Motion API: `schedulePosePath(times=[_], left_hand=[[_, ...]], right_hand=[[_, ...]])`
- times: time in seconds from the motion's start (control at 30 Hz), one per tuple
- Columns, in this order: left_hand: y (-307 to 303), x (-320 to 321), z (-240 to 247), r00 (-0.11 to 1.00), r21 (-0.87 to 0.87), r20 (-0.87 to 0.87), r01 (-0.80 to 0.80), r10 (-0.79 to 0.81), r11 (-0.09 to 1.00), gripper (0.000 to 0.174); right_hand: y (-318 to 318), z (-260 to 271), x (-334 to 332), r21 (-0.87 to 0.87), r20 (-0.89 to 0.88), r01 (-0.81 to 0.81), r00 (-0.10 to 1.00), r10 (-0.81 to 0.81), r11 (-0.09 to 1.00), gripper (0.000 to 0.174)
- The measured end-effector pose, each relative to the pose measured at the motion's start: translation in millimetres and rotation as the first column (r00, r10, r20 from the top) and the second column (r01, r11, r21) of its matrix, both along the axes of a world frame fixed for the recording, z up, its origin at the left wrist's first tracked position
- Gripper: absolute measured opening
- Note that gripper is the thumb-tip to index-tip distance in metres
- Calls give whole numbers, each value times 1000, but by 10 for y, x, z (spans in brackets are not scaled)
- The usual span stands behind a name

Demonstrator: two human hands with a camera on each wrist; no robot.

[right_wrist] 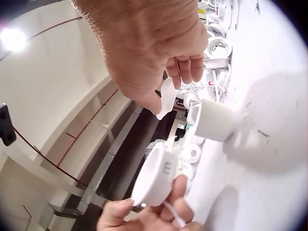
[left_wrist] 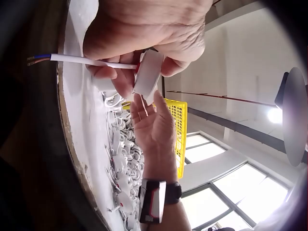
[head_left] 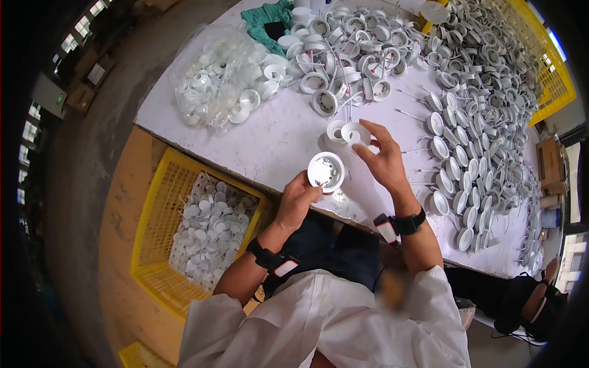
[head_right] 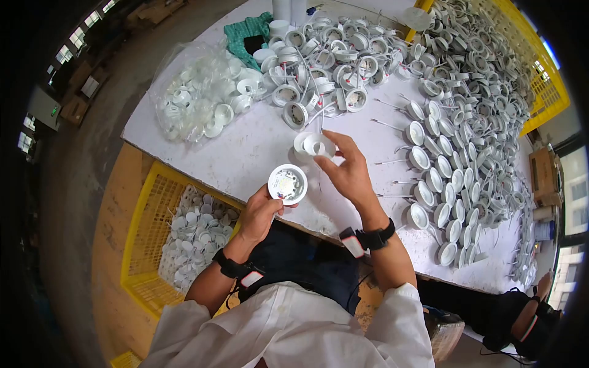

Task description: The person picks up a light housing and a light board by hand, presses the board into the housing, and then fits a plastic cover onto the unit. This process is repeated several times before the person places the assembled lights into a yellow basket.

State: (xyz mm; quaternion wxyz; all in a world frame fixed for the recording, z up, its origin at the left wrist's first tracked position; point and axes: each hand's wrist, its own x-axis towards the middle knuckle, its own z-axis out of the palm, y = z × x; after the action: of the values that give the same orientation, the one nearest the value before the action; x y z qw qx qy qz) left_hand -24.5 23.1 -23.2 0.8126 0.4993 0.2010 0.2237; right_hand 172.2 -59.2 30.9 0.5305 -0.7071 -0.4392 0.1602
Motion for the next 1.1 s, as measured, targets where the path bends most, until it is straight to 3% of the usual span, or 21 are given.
schedulePosePath(times=[0.03,0.13,0.23,0.3,0.5,0.57,0.6,0.67,0.7,0.8,0.93,1.03,1.1], left_hand=[[3,27,21,1000,-1,-4,0,0,1000,31],[-45,78,92,999,-39,-4,32,-32,999,31],[-101,145,105,999,-20,34,40,-39,999,38],[-127,154,86,999,42,7,52,-53,998,40],[-148,135,65,997,142,-71,49,-39,989,37],[-163,142,105,998,142,-50,30,-23,989,35],[-171,146,128,997,145,-68,29,-20,989,34],[-218,163,182,996,148,-89,35,-22,988,32],[-252,189,216,996,179,-86,8,7,984,29],[-312,261,209,995,248,-90,-22,46,968,26],[-272,260,219,987,351,-159,21,38,936,27],[-241,260,198,976,296,-216,88,-23,951,26],[-214,273,122,976,236,-213,106,-55,966,27]], right_hand=[[-56,31,-27,-1,-4,0,1000,0,1000,56],[-270,154,-180,-3,114,-209,971,208,978,57],[-352,100,-273,-29,262,-275,926,273,961,62],[-379,14,-286,-79,240,-285,925,296,955,70],[-419,-3,-300,-35,144,-336,930,338,941,78],[-462,42,-300,20,-108,-278,954,279,960,68],[-463,28,-286,21,-109,-279,954,280,960,68],[-478,-41,-258,-69,-358,-148,927,114,987,47],[-481,-79,-261,-68,-359,-140,927,107,988,47],[-456,-219,-322,-80,-387,-119,919,79,990,25],[-466,-239,-327,-29,-364,-119,926,100,993,26],[-485,-257,-317,-21,-310,-97,947,85,995,26],[-525,-213,-263,-160,-395,-121,917,48,980,41]])
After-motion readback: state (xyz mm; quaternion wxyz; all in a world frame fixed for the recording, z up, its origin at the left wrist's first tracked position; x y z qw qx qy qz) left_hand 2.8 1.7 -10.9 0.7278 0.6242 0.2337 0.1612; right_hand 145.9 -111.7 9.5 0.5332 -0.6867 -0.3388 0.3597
